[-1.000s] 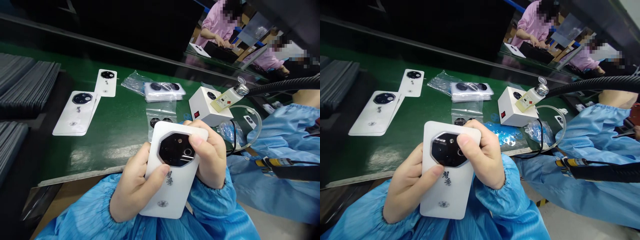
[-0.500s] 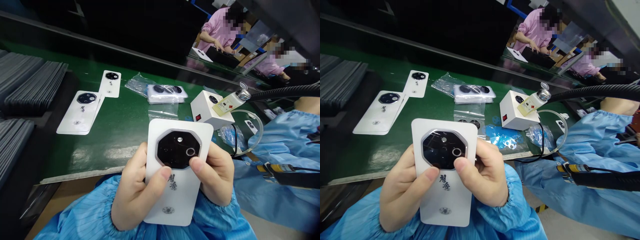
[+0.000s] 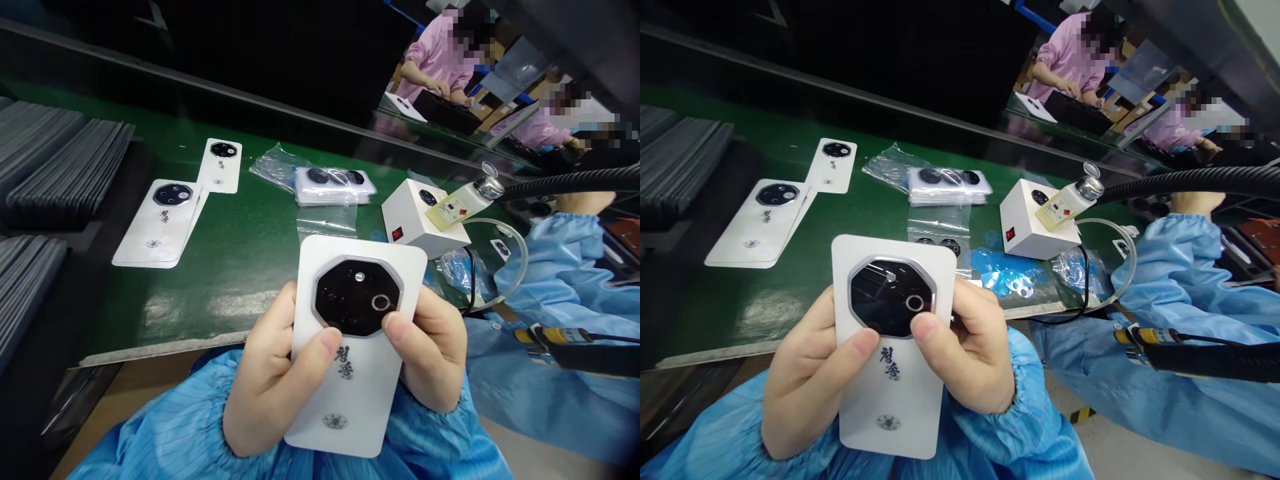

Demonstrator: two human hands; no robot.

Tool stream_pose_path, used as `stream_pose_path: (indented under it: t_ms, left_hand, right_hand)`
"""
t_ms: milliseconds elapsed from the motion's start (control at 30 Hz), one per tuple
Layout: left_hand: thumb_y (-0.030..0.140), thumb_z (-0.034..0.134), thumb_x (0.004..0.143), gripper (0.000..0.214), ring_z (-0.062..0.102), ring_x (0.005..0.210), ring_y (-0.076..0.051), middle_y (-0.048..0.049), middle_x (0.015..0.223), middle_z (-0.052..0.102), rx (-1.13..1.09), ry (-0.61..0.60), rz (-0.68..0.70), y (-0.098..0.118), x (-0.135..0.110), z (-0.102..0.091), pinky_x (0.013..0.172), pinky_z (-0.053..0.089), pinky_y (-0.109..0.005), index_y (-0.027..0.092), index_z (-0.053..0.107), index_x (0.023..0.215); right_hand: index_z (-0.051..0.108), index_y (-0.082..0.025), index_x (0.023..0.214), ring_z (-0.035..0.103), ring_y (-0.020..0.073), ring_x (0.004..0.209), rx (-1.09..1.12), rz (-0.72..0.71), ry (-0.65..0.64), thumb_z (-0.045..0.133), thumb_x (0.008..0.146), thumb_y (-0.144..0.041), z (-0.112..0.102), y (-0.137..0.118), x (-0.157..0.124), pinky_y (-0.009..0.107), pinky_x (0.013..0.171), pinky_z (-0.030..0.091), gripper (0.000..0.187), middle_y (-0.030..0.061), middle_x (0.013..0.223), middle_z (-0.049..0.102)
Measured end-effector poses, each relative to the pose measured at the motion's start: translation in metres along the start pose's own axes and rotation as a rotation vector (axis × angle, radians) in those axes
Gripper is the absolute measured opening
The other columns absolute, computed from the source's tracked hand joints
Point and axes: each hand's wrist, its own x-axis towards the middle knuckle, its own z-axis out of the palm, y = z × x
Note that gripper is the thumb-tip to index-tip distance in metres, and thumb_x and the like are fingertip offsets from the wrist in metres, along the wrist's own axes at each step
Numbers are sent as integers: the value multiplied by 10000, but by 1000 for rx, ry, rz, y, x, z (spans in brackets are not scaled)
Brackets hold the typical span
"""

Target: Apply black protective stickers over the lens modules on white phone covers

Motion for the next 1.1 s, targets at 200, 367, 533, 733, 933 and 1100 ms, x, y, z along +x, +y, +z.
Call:
stream_pose_path:
  t_ms: [200, 367, 533, 733, 933, 1100]
  left_hand:
    - [266, 585, 804, 191, 637, 642, -156, 0, 780, 687, 28, -2, -5, 0, 0, 0, 529, 511, -209, 242, 644, 985]
    - [277, 598, 809, 175, 628, 659, -146, 1, 759, 677, -7, -12, -33, 0, 0, -1, 515, 497, -180, 254, 649, 976]
    - [290, 611, 808, 187, 617, 653, -159, -4, 734, 666, -96, -23, -100, -1, -1, -1, 479, 485, -197, 269, 633, 993]
    - [310, 609, 801, 204, 616, 644, -175, -11, 728, 663, -63, -9, -110, 0, -1, 0, 489, 494, -227, 248, 624, 995]
    - [293, 623, 793, 180, 604, 645, -153, -2, 723, 654, -74, 10, -89, 0, -1, 1, 510, 485, -199, 254, 642, 967]
    - [296, 632, 793, 148, 586, 595, -122, 8, 696, 654, -137, 1, -136, 0, -2, 2, 498, 486, -165, 267, 645, 938]
  right_hand:
    - [556, -216, 737, 419, 123, 521, -18, -32, 7, 488, 880, -307, 1, 2, -1, 259, 444, 340, 183, 0, 598, 452]
    - [556, -222, 750, 429, 119, 519, -33, -41, 5, 494, 881, -302, 0, 2, 0, 256, 442, 340, 166, -9, 600, 443]
    - [578, -237, 805, 433, 109, 490, -47, -40, 11, 487, 889, -303, -2, 2, -1, 258, 435, 330, 140, -17, 603, 442]
    - [591, -236, 798, 431, 109, 484, -35, -24, 20, 504, 876, -301, -1, 2, -2, 261, 446, 331, 134, -20, 592, 455]
    - [567, -208, 733, 422, 136, 538, -5, 8, 15, 475, 877, -354, -1, 4, -1, 283, 488, 345, 224, 8, 615, 491]
    - [535, -211, 691, 392, 131, 522, 8, 9, 3, 453, 879, -326, 0, 4, 2, 284, 486, 315, 235, -2, 592, 445]
